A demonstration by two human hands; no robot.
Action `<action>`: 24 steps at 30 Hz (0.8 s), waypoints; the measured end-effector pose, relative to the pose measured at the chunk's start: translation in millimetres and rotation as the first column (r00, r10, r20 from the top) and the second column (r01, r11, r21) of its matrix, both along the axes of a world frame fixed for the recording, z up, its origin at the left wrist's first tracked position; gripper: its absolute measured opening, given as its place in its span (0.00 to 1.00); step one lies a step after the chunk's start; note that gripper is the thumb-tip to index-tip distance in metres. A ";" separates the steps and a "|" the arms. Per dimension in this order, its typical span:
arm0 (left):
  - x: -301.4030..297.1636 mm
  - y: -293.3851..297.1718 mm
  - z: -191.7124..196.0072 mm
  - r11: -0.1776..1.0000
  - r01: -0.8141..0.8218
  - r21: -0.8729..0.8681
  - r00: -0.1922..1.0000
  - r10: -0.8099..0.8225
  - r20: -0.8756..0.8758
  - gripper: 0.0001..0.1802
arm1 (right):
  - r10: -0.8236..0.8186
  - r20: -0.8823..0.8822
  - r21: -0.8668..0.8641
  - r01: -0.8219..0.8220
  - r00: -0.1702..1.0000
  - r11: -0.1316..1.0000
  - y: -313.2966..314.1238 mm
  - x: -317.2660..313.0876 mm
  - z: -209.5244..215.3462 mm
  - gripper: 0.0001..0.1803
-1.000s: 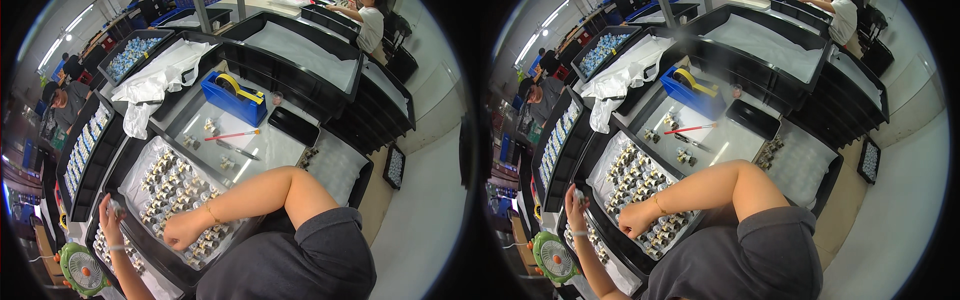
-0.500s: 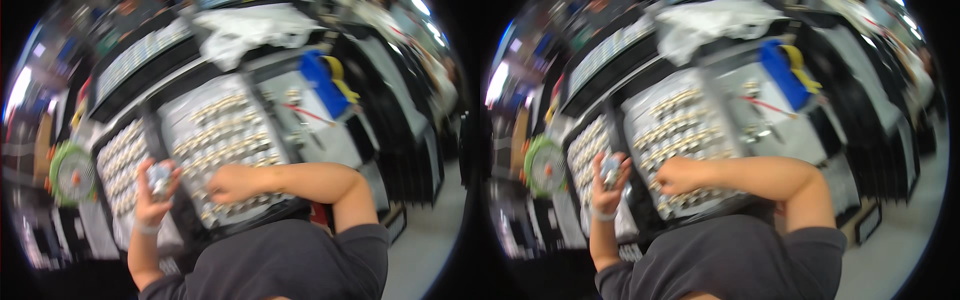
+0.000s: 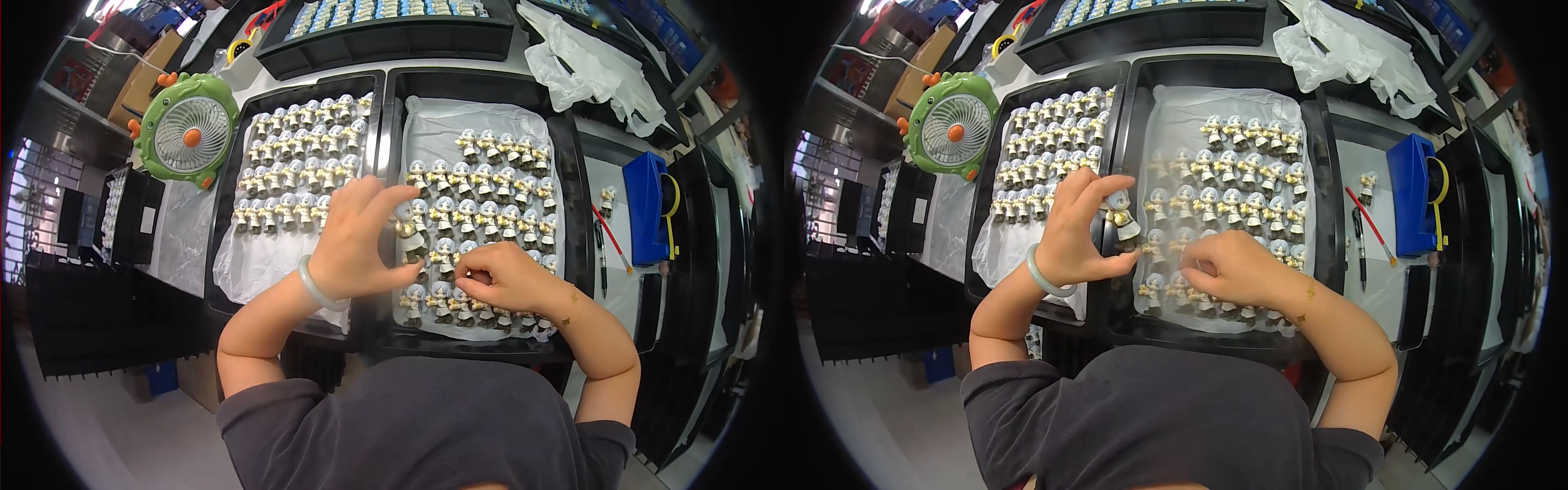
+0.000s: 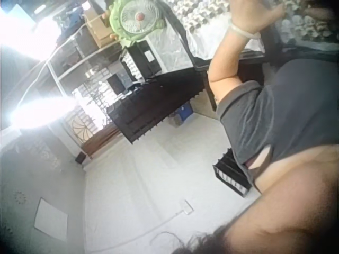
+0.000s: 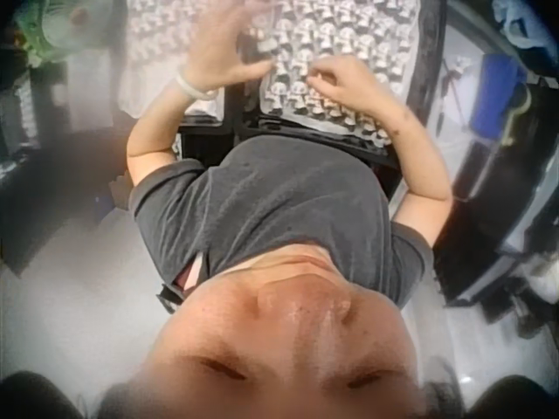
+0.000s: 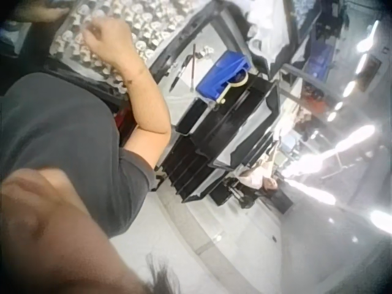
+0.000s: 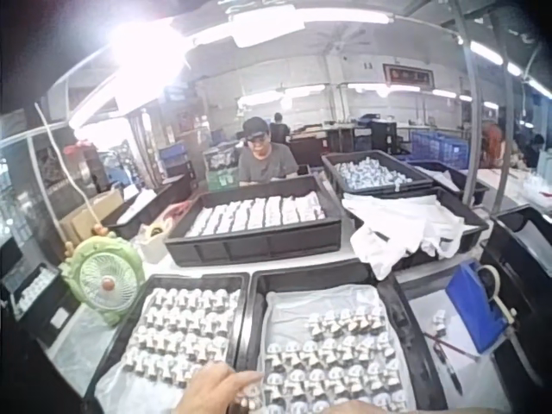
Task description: The person assembles small figurines by picking up individual parts from a tray and attaching them to a base. They handle the items one at a time, using both hands to align and secure the components. The assembled figures are placed into a second tray on the table.
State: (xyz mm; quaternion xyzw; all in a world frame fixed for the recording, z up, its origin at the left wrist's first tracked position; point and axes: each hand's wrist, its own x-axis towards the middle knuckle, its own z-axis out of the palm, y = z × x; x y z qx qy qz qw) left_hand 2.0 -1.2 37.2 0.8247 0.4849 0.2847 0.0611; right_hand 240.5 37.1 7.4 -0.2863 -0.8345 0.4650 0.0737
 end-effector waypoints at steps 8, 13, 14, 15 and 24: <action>-4.9 6.5 3.6 1.000 0.004 0.031 1.000 -0.003 -0.007 0.37 | -0.005 -0.003 0.043 0.005 1.000 0.999 2.2 4.3 -4.8 0.08; -68.3 21.8 22.7 0.964 -0.259 -0.061 0.944 0.266 0.195 0.33 | -0.248 -0.474 0.488 0.487 0.845 0.725 -12.9 27.4 47.5 0.17; -88.0 16.0 20.9 0.943 -0.327 -0.059 0.930 0.332 0.160 0.33 | -0.238 -0.586 0.576 0.605 0.774 0.550 -15.8 52.7 53.6 0.20; -102.5 15.4 12.2 0.928 -0.369 -0.059 0.918 0.374 0.131 0.34 | -0.139 -0.816 0.488 0.798 0.561 0.354 -11.7 79.8 60.4 0.20; -113.0 16.5 -76.2 0.980 -0.068 -0.189 0.987 0.039 -0.156 0.41 | -0.966 -0.121 0.930 0.312 -0.230 -0.191 -71.2 385.3 16.2 0.29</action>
